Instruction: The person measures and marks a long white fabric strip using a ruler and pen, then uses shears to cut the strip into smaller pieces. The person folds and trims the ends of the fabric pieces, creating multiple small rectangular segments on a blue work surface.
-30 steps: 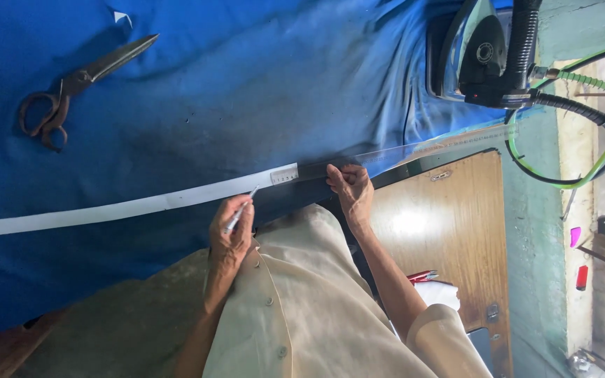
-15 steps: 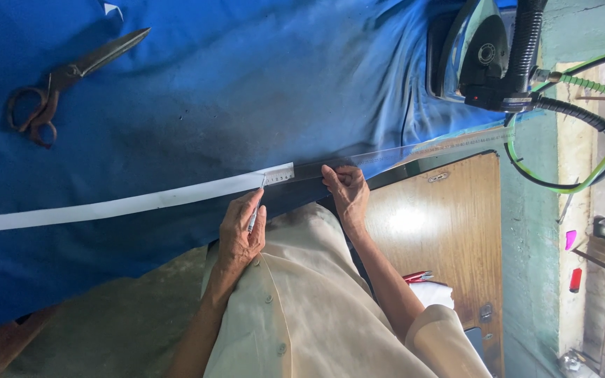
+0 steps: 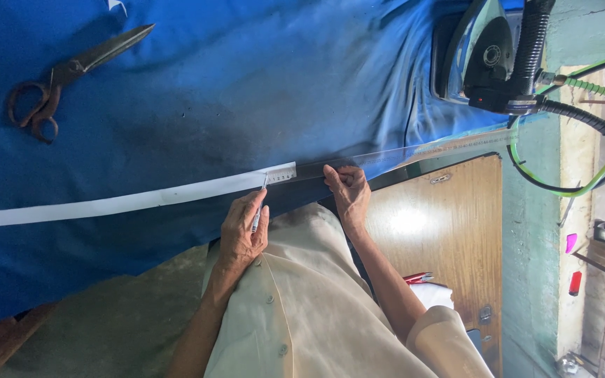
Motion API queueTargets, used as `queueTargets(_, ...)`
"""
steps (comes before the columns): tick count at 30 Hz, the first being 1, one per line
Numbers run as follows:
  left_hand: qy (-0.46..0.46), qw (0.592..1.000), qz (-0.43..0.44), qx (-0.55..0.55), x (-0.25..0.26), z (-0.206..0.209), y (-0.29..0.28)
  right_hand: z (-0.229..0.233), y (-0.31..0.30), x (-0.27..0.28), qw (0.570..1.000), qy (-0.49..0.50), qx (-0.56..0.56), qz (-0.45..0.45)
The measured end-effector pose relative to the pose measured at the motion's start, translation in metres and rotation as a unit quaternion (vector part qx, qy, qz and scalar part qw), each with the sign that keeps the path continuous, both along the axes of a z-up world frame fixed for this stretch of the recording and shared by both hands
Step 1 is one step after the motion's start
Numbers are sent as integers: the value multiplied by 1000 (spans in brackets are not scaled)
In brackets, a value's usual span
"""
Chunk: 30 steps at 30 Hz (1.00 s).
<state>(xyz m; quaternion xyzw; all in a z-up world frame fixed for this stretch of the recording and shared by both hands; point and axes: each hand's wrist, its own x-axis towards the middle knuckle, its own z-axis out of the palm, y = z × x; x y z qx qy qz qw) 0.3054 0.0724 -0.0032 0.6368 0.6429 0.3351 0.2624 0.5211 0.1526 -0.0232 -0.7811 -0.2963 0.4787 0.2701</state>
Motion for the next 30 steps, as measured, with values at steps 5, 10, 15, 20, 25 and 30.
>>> queueTargets(5,4,1000,-4,8,0,-3,-1,1,0,-1,1000,-18,-6,12)
queueTargets(10,-6,1000,-2,6,0,0,1,-5,-1,1,999,-42,-11,29)
queueTargets(15,-8,1000,-9,11,-2,1,3,-4,-2,0,999,-34,-9,16)
queueTargets(20,3,1000,-10,5,1,3,4,-4,-3,-2,999,-43,-2,18)
queueTargets(25,7,1000,-20,1,2,6,4,1,-4,-5,998,-53,16,15)
queueTargets(30,4,1000,-25,-9,0,13,3,1,-4,-8,998,-64,15,9)
